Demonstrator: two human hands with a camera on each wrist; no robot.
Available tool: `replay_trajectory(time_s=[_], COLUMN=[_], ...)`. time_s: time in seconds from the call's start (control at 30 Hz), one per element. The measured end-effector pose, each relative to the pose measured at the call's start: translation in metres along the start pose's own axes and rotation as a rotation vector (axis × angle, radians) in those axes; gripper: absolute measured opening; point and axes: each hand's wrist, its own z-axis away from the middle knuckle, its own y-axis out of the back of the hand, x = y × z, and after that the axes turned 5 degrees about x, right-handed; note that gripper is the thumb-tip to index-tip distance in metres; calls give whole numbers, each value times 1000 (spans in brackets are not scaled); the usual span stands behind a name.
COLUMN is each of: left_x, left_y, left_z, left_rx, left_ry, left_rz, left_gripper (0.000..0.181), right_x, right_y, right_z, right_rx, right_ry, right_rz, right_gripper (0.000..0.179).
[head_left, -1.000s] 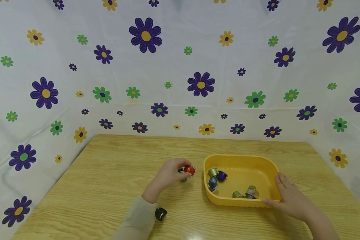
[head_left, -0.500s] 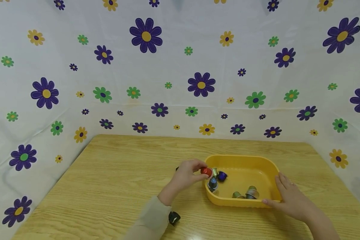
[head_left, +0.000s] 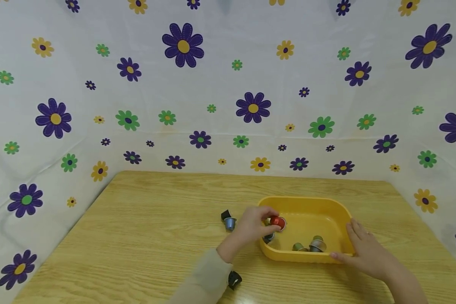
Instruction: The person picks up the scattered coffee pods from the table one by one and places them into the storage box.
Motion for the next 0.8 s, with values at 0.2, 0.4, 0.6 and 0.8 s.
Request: replay_trajectory(time_s=[0.2,0.4,0.6,0.8], left_x=[5,8,8,9], left_y=[-11,-15,-17,-17], left_z=[-2,-5,-4,-4], left_rx=[-30,-35,-62,-68], left_ry=[10,-4,9,21], left_rz=[9,7,56,88], left_gripper=[28,27,28,29], right_x=[-1,-1,-1,-1], right_y=[0,1,1,0], right_z=[0,-1,-1,0], right_rx=[-5,-3,-7,-8], right_ry=[-1,-5,-5,-9], right_rz=[-23,-20,-22,-11], right_gripper=[95,95,95,95])
